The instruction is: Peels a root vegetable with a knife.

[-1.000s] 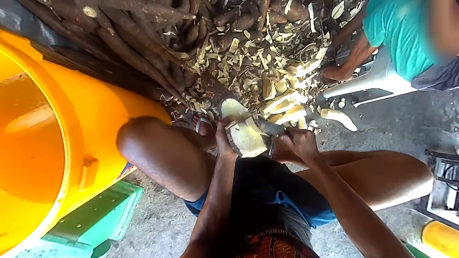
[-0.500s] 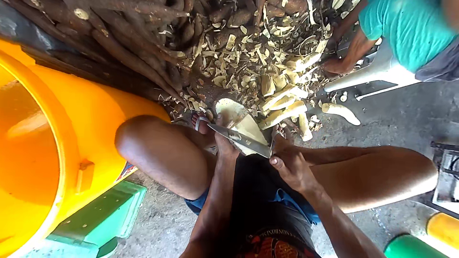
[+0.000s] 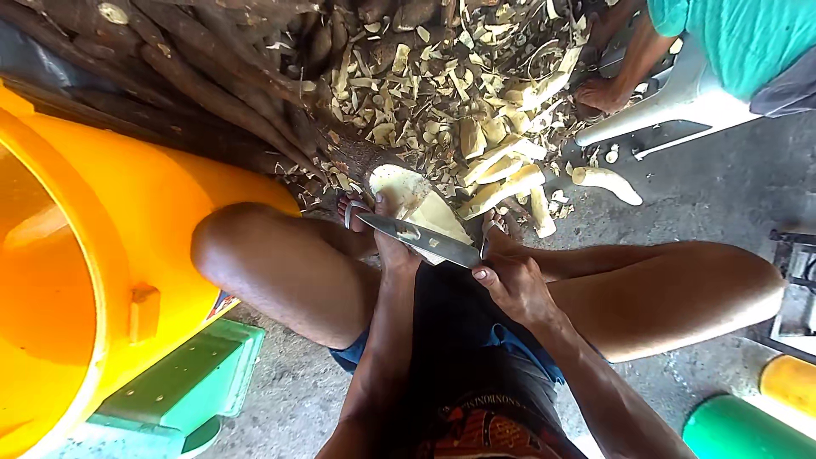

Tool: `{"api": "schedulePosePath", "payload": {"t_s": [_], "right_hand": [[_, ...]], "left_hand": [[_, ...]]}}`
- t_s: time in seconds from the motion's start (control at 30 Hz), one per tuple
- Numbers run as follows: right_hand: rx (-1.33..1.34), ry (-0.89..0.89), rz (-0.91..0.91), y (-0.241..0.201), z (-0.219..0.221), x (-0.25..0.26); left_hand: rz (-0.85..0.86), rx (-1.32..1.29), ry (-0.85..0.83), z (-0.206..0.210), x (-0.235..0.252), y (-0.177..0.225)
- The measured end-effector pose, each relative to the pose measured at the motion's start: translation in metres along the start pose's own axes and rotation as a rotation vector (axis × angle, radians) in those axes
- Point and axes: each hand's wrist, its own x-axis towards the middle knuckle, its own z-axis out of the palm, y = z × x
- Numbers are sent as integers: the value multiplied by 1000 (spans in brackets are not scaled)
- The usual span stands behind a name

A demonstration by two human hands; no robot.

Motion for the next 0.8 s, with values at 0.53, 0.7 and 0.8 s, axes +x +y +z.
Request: {"api": "schedulePosePath", "payload": {"t_s": [0.53,0.7,0.8], "right_hand": [[138,-88,33,21,-28,25],[-221,-133,28,51,-26,41],[-181,-152,357,90,-22,44]], "left_hand": [[2,-23,68,3,5,19],[-92,-30,18,3,-4,23],[-133,6,-58,1,-10,29]]}}
